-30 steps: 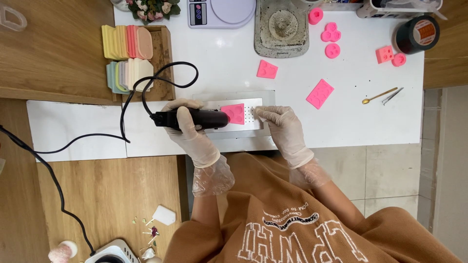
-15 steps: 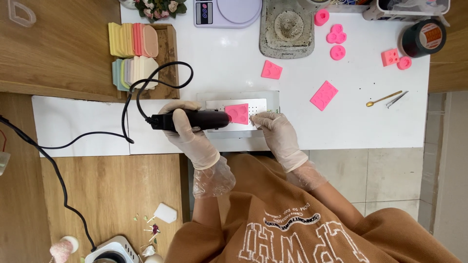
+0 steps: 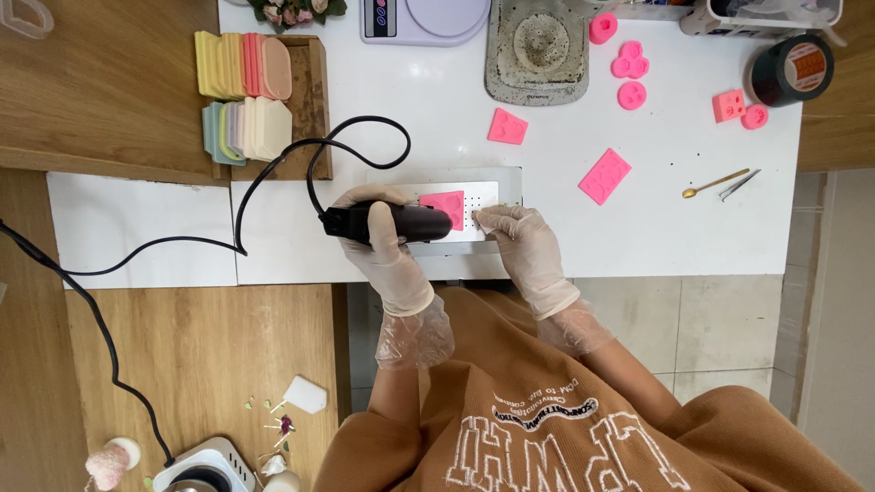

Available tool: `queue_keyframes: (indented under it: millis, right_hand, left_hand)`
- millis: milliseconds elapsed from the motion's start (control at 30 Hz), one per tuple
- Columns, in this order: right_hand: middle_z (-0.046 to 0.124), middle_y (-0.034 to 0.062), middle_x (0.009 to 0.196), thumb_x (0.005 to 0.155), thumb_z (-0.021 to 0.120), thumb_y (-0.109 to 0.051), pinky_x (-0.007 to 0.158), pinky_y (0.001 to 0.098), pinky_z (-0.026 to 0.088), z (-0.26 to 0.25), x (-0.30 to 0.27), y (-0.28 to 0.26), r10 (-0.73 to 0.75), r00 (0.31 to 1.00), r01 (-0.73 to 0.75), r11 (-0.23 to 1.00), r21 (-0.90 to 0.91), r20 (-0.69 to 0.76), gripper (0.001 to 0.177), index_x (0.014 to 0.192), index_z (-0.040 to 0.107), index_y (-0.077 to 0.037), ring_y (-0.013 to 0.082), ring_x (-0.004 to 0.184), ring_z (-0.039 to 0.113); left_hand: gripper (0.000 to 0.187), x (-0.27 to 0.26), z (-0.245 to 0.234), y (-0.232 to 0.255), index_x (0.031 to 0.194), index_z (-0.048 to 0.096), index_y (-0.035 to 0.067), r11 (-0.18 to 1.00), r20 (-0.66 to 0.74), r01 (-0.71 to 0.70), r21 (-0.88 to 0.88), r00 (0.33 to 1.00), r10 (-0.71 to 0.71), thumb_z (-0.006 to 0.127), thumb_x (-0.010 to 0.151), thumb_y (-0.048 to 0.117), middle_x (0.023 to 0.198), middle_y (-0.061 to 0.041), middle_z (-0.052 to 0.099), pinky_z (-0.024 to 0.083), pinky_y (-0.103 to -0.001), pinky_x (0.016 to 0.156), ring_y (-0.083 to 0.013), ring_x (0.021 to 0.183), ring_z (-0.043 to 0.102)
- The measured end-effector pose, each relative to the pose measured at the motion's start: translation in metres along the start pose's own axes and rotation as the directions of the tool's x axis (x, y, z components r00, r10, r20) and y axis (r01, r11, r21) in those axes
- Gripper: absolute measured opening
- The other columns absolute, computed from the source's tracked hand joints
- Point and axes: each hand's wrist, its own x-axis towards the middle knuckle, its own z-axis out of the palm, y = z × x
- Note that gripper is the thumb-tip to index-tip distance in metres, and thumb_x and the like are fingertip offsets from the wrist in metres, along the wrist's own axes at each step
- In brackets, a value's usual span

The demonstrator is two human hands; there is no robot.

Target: The person wears gloves and uses a heat gun to melt pink wax pieces on a perforated metal heating plate, pressing and repositioning the wax as it softens. They carry the softened wax pieces to a shelf of pink silicone molds, press them into the molds, and return to melt more pieces, also handling a small white card.

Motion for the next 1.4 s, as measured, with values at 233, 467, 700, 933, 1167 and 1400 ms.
queue_keyframes:
  millis: [233, 467, 700, 933, 1167, 1400]
  right_hand:
    - [0.073, 0.0085, 0.09, 0.1, 0.066, -0.018, 0.068, 0.0298, 0.057, 0.007, 0.014, -0.045, 0.052, 0.998, -0.05, 0.996, -0.077, 0.028, 0.022, 0.118, 0.075, -0.008, 0.0161, 0.072, 0.069]
    - [0.07, 0.0105, 0.109, 0.097, 0.068, -0.019, 0.071, 0.0289, 0.059, 0.027, 0.029, -0.02, -0.211, 0.963, 0.223, 0.973, -0.06, 0.17, 0.021, 0.113, 0.076, -0.007, 0.0221, 0.096, 0.063]
    - [0.069, 0.0078, 0.107, 0.098, 0.063, -0.026, 0.085, 0.0294, 0.056, 0.061, 0.027, -0.006, -0.276, 0.942, 0.314, 0.925, -0.213, 0.192, 0.029, 0.12, 0.075, -0.011, 0.0224, 0.099, 0.065]
    - [0.067, 0.011, 0.106, 0.099, 0.063, -0.034, 0.079, 0.0325, 0.056, 0.029, 0.043, -0.061, 0.179, 0.946, -0.144, 0.979, -0.142, 0.271, 0.03, 0.112, 0.076, -0.01, 0.0248, 0.082, 0.07]
    - [0.069, 0.0155, 0.106, 0.1, 0.069, -0.028, 0.082, 0.0345, 0.054, 0.022, 0.058, 0.0, -0.136, 0.969, 0.192, 0.939, -0.284, 0.208, 0.024, 0.11, 0.079, -0.009, 0.0262, 0.091, 0.067]
    - [0.075, 0.0123, 0.104, 0.086, 0.081, -0.013, 0.083, 0.0282, 0.057, -0.02, 0.062, -0.021, 0.008, 0.997, -0.012, 0.999, 0.048, 0.074, 0.046, 0.13, 0.071, -0.007, 0.0155, 0.09, 0.069]
  left_hand:
    - [0.025, 0.01, -0.019, 0.008, 0.109, 0.054, 0.003, 0.996, -0.076, -0.093, -0.019, 0.993, 0.091, 0.061, 0.099, 0.025, 0.094, -0.01, 0.058, 0.057, -0.037, 0.085, -0.0208, 0.089, 0.059]
    - [0.029, 0.008, -0.036, 0.011, 0.106, 0.054, 0.002, 0.984, -0.204, -0.157, 0.078, 0.964, 0.17, 0.057, 0.098, 0.03, 0.092, -0.011, 0.059, 0.054, -0.035, 0.077, -0.0204, 0.083, 0.057]
    - [0.027, 0.005, -0.04, 0.023, 0.104, 0.054, 0.002, 0.988, -0.267, -0.153, 0.028, 0.951, 0.155, 0.057, 0.094, 0.026, 0.089, -0.009, 0.058, 0.054, -0.036, 0.071, -0.0211, 0.081, 0.057]
    - [0.027, -0.001, -0.045, 0.023, 0.106, 0.056, 0.0, 0.986, -0.266, -0.17, -0.001, 0.95, 0.163, 0.059, 0.094, 0.024, 0.09, -0.009, 0.057, 0.054, -0.036, 0.078, -0.021, 0.085, 0.057]
    - [0.024, -0.011, -0.047, 0.028, 0.101, 0.056, 0.0, 0.991, -0.291, -0.137, 0.0, 0.948, 0.131, 0.057, 0.092, 0.022, 0.088, -0.01, 0.059, 0.055, -0.037, 0.076, -0.0218, 0.082, 0.058]
    - [0.03, -0.02, -0.057, 0.033, 0.105, 0.056, 0.002, 0.98, -0.285, -0.199, -0.005, 0.94, 0.189, 0.065, 0.094, 0.029, 0.091, -0.009, 0.057, 0.055, -0.039, 0.085, -0.022, 0.088, 0.058]
